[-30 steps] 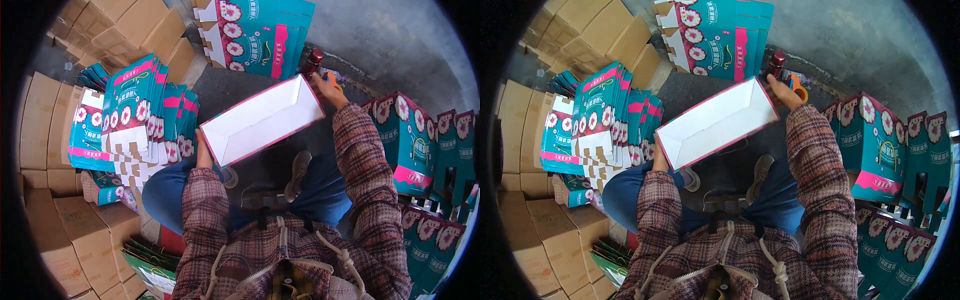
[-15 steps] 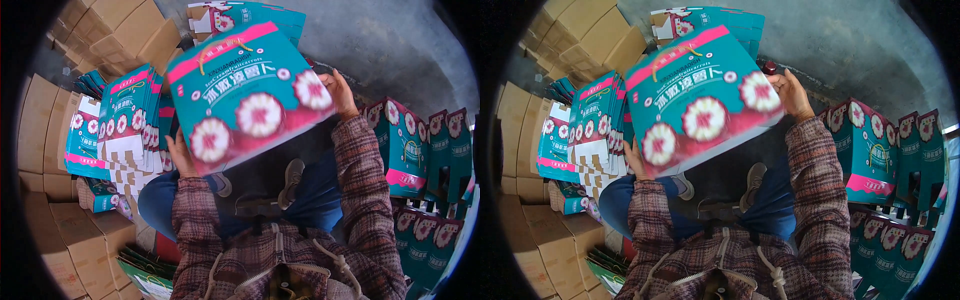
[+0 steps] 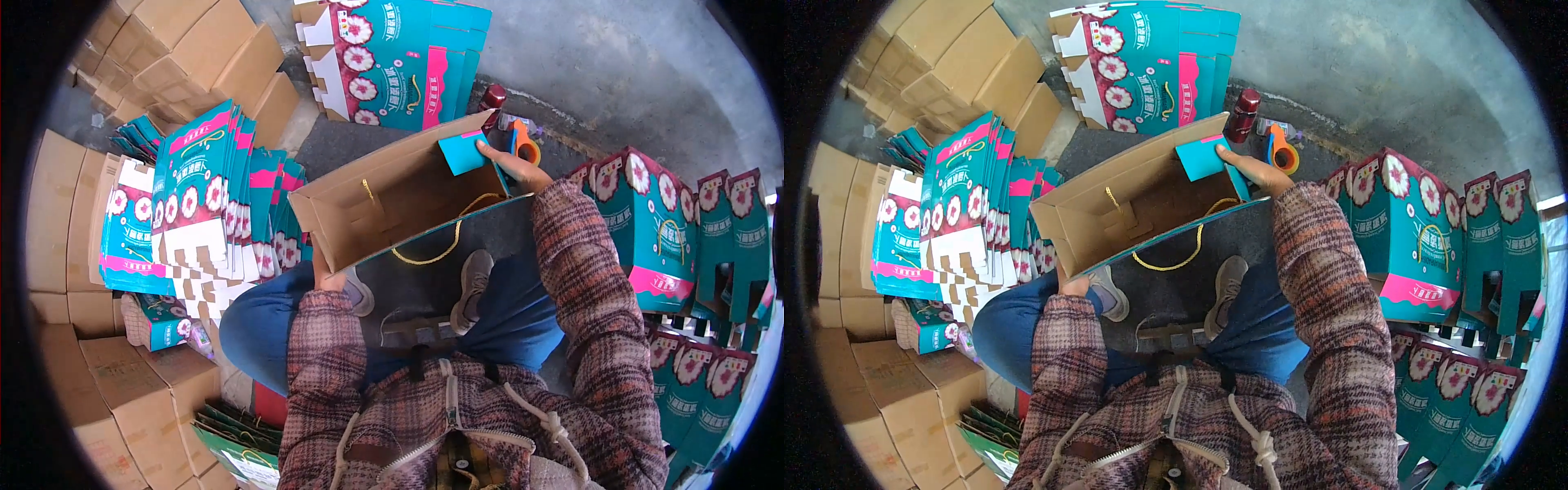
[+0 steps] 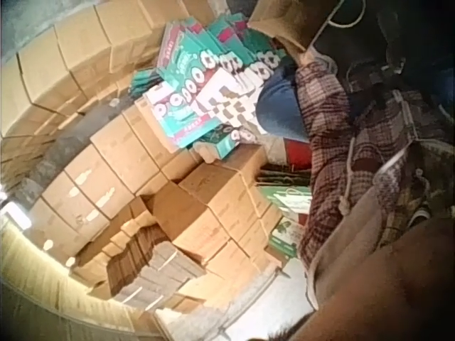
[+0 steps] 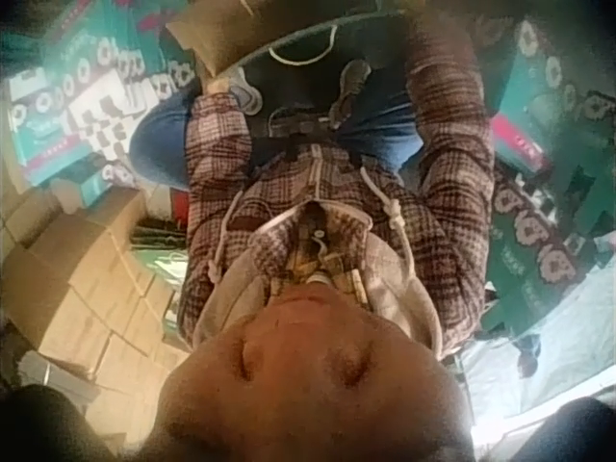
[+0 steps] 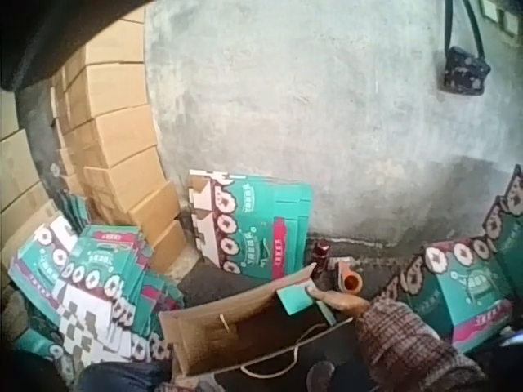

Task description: The person folds a cardboard box by hand, presses down the inner flaps, and stacks it onto a pile before repeating the process with another flat sheet.

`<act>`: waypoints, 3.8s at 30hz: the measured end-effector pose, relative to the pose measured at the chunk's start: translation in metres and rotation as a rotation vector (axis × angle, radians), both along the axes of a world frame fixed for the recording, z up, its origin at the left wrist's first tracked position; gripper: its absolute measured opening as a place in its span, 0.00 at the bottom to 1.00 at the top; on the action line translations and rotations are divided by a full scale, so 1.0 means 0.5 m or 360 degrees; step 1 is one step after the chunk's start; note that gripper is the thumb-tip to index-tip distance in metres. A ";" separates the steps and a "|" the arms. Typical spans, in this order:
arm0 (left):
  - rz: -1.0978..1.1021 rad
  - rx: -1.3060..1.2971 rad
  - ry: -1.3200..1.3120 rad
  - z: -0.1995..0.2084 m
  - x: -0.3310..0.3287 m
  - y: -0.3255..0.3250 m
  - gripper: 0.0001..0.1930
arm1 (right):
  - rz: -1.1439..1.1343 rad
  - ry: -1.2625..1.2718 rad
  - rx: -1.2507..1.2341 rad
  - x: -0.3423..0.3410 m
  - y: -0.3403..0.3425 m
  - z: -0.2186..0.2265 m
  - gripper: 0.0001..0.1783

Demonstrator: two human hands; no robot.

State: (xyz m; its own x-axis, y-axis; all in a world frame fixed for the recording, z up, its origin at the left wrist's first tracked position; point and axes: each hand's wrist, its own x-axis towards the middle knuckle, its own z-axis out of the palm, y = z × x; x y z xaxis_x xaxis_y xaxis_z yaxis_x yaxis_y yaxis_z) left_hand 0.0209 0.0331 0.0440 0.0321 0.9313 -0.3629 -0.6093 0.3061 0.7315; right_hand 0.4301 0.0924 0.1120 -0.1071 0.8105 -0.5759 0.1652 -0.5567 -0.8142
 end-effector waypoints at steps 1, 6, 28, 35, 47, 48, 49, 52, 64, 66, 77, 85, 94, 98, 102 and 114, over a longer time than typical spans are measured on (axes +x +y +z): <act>0.0000 0.0000 -0.0006 -0.006 -0.001 0.002 0.30 | 0.0068 -0.0202 -0.0008 0.004 0.003 -0.009 0.49; 0.0121 0.0182 0.0852 -0.037 -0.002 0.018 0.23 | 0.0331 -0.0510 -0.0096 0.001 0.016 0.006 0.39; -0.0502 0.0964 0.2275 0.018 0.048 -0.008 0.21 | 0.0077 -0.0360 0.0052 -0.061 0.058 -0.011 0.65; -0.0545 0.0500 0.2210 0.071 0.028 -0.030 0.23 | 0.0239 -0.0717 0.0359 0.031 0.050 -0.068 0.57; -0.0241 0.0338 0.1588 -0.058 0.025 -0.034 0.27 | 0.0898 -0.1896 0.0644 -0.065 0.014 -0.082 0.42; -0.0372 0.0385 0.1714 -0.092 0.026 -0.036 0.25 | 0.0895 -0.1903 0.0638 -0.055 0.013 -0.086 0.42; -0.0485 0.0437 0.1845 -0.106 0.024 -0.041 0.24 | 0.0956 -0.1930 0.0703 -0.058 0.014 -0.081 0.37; -0.0734 0.0555 0.1370 -0.135 0.002 -0.015 0.24 | 0.0749 -0.1990 0.1084 -0.034 0.030 -0.047 0.29; -0.0672 0.0417 0.1382 -0.139 -0.001 -0.013 0.24 | 0.1163 -0.0829 -0.0025 -0.051 -0.038 0.009 0.57; -0.0751 0.0421 0.1305 -0.150 -0.016 -0.007 0.24 | 0.1539 -0.0917 0.0143 -0.039 -0.043 0.009 0.59; -0.0419 -0.0572 0.0786 -0.029 0.044 -0.046 0.35 | 0.0651 -0.1537 0.0443 -0.013 0.028 -0.132 0.47; -0.0419 -0.0032 0.0835 -0.052 0.083 -0.029 0.20 | 0.0570 -0.1343 0.0437 0.034 0.023 -0.118 0.46; -0.0217 0.1002 0.1195 0.122 0.233 -0.036 0.23 | -0.0957 -0.0689 0.1776 0.065 -0.298 0.282 0.36; -0.0595 0.1467 0.0874 0.282 0.456 -0.120 0.25 | -0.1709 -0.1470 0.1882 0.305 -0.559 0.233 0.26; -0.0599 0.2101 0.0831 0.336 0.669 -0.190 0.33 | -0.2212 -0.0940 0.1961 0.438 -0.733 0.273 0.32; -0.1389 0.2290 0.0986 0.265 0.851 -0.265 0.43 | -0.2383 -0.0762 0.1137 0.687 -0.918 0.119 0.41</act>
State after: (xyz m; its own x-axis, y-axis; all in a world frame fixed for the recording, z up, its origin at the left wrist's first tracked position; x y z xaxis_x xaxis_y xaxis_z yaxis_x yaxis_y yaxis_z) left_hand 0.4462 -0.0996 0.1765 0.8259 0.2845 0.4867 -0.1976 -0.6624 0.7226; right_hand 0.7735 -0.3664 0.1714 0.9787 0.1277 0.1610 0.1648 -0.0198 -0.9861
